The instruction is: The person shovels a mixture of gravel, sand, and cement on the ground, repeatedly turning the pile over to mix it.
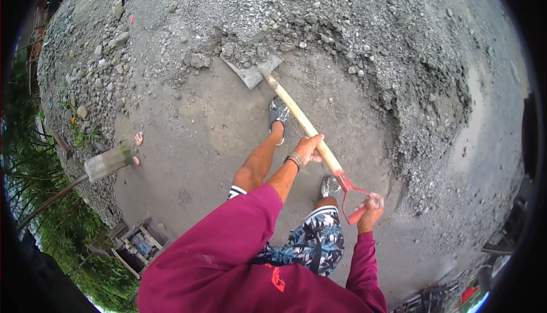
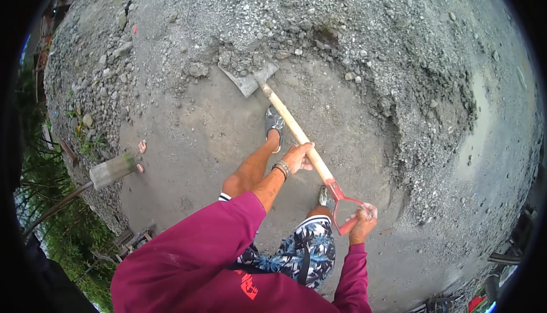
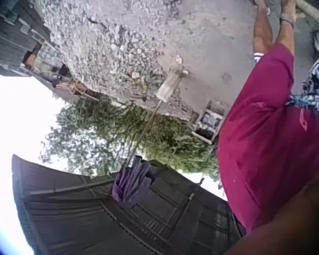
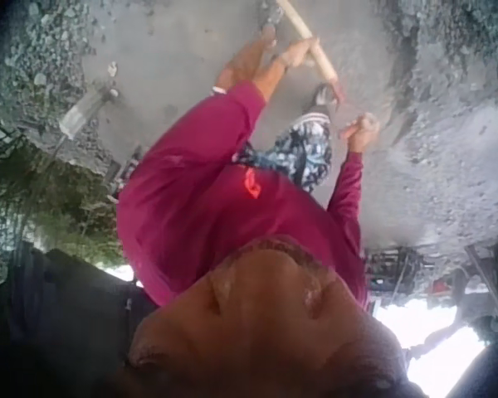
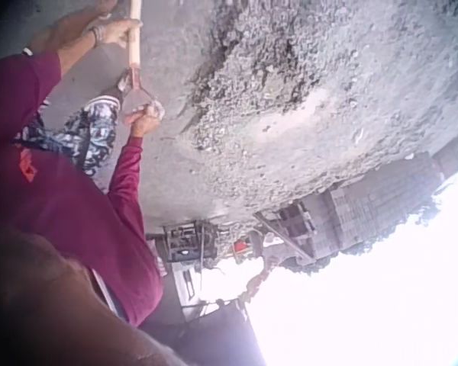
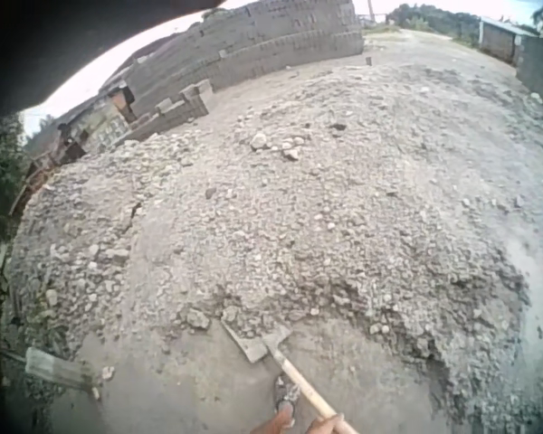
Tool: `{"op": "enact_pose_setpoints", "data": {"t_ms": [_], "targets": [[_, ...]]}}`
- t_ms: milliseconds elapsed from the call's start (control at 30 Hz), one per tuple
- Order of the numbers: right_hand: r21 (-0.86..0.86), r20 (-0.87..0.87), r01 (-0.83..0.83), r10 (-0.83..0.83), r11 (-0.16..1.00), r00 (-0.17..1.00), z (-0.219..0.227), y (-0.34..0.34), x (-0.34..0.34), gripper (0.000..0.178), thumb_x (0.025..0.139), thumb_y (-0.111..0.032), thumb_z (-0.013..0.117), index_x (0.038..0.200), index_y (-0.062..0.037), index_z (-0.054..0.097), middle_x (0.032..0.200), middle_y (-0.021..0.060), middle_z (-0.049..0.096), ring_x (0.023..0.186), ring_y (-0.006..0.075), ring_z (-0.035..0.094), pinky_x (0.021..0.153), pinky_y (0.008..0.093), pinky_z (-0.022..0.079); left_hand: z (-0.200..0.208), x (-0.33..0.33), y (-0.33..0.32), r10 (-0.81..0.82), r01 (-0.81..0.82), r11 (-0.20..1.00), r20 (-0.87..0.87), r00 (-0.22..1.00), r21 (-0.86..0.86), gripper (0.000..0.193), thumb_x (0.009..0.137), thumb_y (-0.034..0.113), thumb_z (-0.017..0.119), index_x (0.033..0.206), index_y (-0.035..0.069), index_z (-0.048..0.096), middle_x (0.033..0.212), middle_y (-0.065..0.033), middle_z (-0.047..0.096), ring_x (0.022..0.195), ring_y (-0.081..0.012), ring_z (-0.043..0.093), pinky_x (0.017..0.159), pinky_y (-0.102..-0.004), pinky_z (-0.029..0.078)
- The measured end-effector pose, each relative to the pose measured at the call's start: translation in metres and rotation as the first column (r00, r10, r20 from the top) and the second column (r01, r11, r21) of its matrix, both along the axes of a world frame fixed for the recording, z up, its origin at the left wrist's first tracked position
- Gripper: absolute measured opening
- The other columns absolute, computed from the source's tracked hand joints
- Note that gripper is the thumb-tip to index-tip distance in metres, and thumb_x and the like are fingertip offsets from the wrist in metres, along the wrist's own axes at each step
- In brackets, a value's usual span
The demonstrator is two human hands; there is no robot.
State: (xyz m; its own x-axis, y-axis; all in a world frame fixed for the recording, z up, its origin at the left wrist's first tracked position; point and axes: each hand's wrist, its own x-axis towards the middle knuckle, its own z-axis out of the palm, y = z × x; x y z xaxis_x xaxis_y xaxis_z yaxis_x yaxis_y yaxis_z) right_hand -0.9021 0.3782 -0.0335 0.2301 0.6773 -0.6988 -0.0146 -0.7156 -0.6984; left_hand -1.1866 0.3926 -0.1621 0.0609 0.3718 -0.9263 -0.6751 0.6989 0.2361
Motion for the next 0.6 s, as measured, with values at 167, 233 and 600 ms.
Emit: {"op": "enact_pose_setpoints", "data": {"t_ms": [167,233,600], "targets": [[-0.161,0.378,0.141,-0.071,0.977,0.923,-0.085,-0.051,0.034,0.014,0.076,0.000,0.056,0.087,-0.0031,0.049,0.067,0.0062,0.054,0.047,0.0150,0.052,0.039,0.0275,0.042,-0.088,-0.036,0.005,-0.020,0.006,0.982,-0.071,0.997,-0.189,0.037,0.082,0.033,0.064,0.102,0.003,0.058,0.089,-0.0107,0.064,0.080,-0.0247,0.065,0.063,-0.0424,0.054],[-0.112,0.408,0.190,-0.129,0.975,0.904,-0.086,-0.049,0.018,0.013,0.076,0.001,0.056,0.085,-0.0034,0.049,0.065,0.0060,0.053,0.046,0.0148,0.051,0.039,0.0267,0.040,-0.113,-0.057,0.031,0.066,-0.102,0.962,-0.147,0.987,-0.254,0.028,0.081,0.027,0.067,0.097,0.006,0.058,0.084,-0.0080,0.063,0.076,-0.0232,0.064,0.062,-0.0416,0.052],[0.124,0.510,-0.073,-0.001,0.990,0.860,0.070,0.038,-0.016,0.015,0.078,0.001,0.057,0.079,-0.0063,0.044,0.058,0.0024,0.051,0.047,0.0099,0.050,0.044,0.0223,0.037,-0.062,-0.093,0.079,0.642,-0.631,0.760,0.033,0.766,-0.154,0.012,0.076,0.012,0.064,0.077,0.009,0.052,0.064,-0.0029,0.051,0.053,-0.0181,0.051,0.053,-0.0377,0.047]]}}
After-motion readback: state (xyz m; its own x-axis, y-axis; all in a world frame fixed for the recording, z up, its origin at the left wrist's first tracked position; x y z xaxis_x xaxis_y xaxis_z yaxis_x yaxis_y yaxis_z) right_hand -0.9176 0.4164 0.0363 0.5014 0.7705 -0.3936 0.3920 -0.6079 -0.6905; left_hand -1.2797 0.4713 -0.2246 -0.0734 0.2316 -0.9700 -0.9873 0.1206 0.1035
